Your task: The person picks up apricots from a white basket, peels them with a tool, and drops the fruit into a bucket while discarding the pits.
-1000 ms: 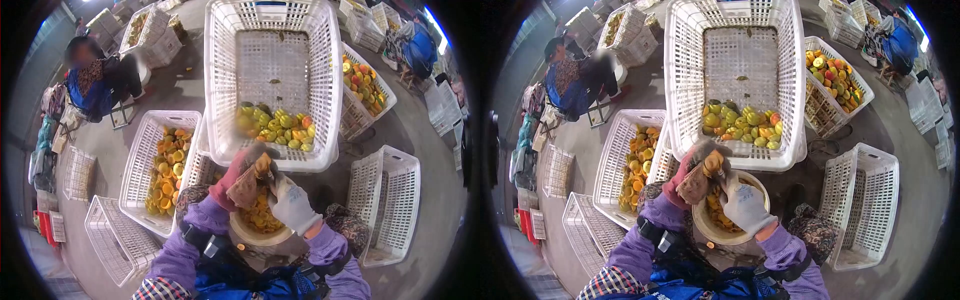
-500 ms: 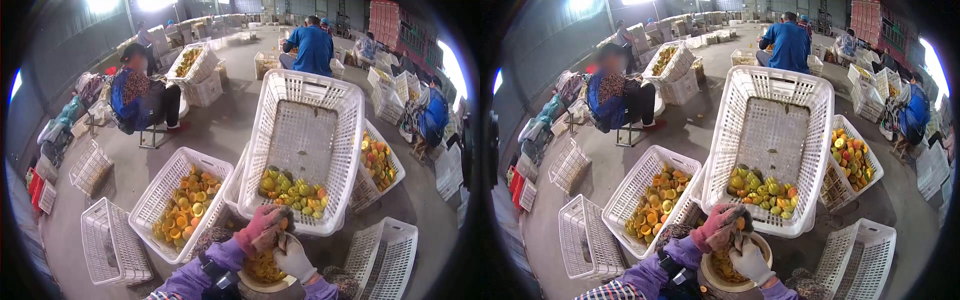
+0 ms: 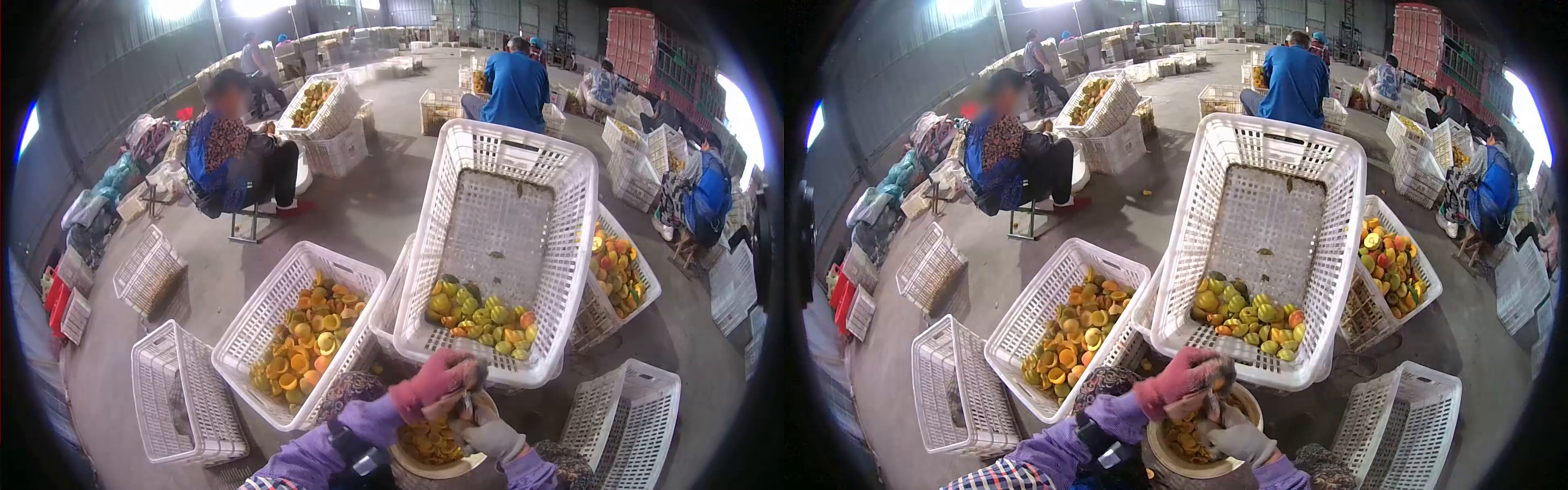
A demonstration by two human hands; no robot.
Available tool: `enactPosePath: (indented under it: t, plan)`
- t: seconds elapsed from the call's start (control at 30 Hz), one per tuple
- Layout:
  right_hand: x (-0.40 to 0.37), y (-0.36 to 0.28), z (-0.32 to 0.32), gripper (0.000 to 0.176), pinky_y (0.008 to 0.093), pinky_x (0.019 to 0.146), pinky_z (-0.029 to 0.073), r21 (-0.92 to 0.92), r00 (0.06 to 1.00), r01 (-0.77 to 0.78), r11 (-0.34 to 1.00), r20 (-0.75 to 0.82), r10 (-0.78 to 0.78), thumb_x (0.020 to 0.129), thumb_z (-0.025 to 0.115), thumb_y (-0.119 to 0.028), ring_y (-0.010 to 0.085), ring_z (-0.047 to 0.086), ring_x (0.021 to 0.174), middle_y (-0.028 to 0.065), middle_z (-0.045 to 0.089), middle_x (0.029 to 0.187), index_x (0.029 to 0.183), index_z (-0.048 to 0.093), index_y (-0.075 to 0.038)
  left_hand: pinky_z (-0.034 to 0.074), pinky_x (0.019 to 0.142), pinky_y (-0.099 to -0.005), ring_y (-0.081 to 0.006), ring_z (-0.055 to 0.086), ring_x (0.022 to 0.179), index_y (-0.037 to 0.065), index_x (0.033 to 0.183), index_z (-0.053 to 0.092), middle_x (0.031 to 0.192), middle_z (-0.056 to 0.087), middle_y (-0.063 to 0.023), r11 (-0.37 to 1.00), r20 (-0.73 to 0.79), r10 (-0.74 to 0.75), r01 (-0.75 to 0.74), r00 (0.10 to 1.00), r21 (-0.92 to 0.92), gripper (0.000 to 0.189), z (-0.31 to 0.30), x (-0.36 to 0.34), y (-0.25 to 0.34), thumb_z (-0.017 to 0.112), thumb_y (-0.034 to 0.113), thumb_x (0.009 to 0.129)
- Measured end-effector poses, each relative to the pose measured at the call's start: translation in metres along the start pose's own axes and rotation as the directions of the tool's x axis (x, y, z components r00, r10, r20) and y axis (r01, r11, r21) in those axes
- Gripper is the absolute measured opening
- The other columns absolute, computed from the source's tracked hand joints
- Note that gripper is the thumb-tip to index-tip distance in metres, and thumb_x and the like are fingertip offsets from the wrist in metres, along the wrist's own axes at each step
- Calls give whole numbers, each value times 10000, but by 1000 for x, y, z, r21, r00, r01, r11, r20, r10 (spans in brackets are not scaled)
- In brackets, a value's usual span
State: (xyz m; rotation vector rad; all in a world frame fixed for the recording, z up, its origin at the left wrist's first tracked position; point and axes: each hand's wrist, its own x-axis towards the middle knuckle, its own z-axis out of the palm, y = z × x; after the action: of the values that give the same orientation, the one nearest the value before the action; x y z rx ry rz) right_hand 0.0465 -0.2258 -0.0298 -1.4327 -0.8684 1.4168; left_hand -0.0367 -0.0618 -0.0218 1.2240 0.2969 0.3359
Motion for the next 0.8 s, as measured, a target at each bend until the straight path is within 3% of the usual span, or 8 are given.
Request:
enactPosePath:
  t: [0.13, 0.3, 0.4, 0.47, 0.57, 0.7, 0.77, 0.8]
  plan:
    - [-7, -31, 13, 394, 279, 806, 464, -87, 985, 143, 986, -82, -150, 868, 612, -167, 126, 557, 891, 59, 605, 1015, 1225, 522, -28, 483, 748, -289, -132, 594, 808, -32, 939, 652, 870, 659, -54, 989, -71, 150, -151, 986, -4, 309, 8, -2, -4, 564, 264, 957]
    - [-10, -17, -13, 390, 297, 616, 511, -88, 925, -326, 941, 177, 337, 894, 607, -214, 124, 564, 716, 52, 588, 895, 1223, 512, -28, 495, 714, -288, -137, 598, 794, -27, 934, 644, 863, 649, -56, 985, 421, -168, 165, 891, 43, 326, -10, 8, 14, 549, 282, 978]
    - [-10, -2, -21, 356, 301, 503, 489, -70, 917, -358, 931, 163, 364, 913, 601, -252, 120, 555, 622, 39, 571, 819, 1183, 518, -36, 495, 715, -289, -134, 598, 805, -21, 941, 645, 881, 651, -54, 993, 343, -57, 91, 938, -81, 335, 0, -2, 5, 541, 294, 983]
    - [-10, -12, -18, 346, 331, 581, 515, -210, 957, -247, 946, 102, 272, 916, 595, -312, 182, 595, 645, 103, 592, 767, 1118, 538, -38, 505, 744, -279, -136, 601, 849, -6, 1038, 662, 931, 661, -43, 1000, 30, 22, -21, 999, -20, 287, 4, -7, 5, 593, 261, 959]
    - [-13, 26, -11, 320, 377, 599, 519, -532, 982, -147, 834, 24, 188, 917, 564, -311, 265, 644, 654, 172, 638, 775, 1075, 537, -34, 504, 776, -278, -133, 607, 898, 14, 1138, 650, 1035, 657, -43, 998, -418, -14, -16, 908, -67, 270, -16, -17, 18, 600, 189, 938]
    - [-20, 63, -5, 313, 453, 635, 531, -859, 979, -193, 475, -138, 147, 904, 510, -290, 359, 685, 763, 239, 678, 856, 1047, 543, -13, 516, 740, -280, -151, 634, 829, -11, 1017, 664, 954, 675, -102, 919, -500, 388, -370, 774, 140, 180, -96, -35, 51, 575, 121, 934]
    - [-22, 60, -2, 280, 454, 667, 542, -905, 969, -211, 370, -144, 201, 878, 493, -219, 360, 691, 830, 229, 692, 888, 1033, 563, 4, 521, 810, -340, -231, 642, 913, 3, 1070, 654, 1005, 663, -126, 950, -591, 242, -65, 769, 305, 208, -135, -54, 66, 610, 115, 900]
    - [-25, 62, 1, 274, 454, 654, 542, -898, 968, -216, 384, -144, 207, 884, 489, -220, 348, 695, 808, 210, 697, 871, 1038, 565, -6, 510, 840, -358, -254, 629, 958, 12, 1083, 653, 1043, 652, -138, 699, -510, 383, 119, 770, 705, 226, -140, -60, 69, 624, 113, 883]
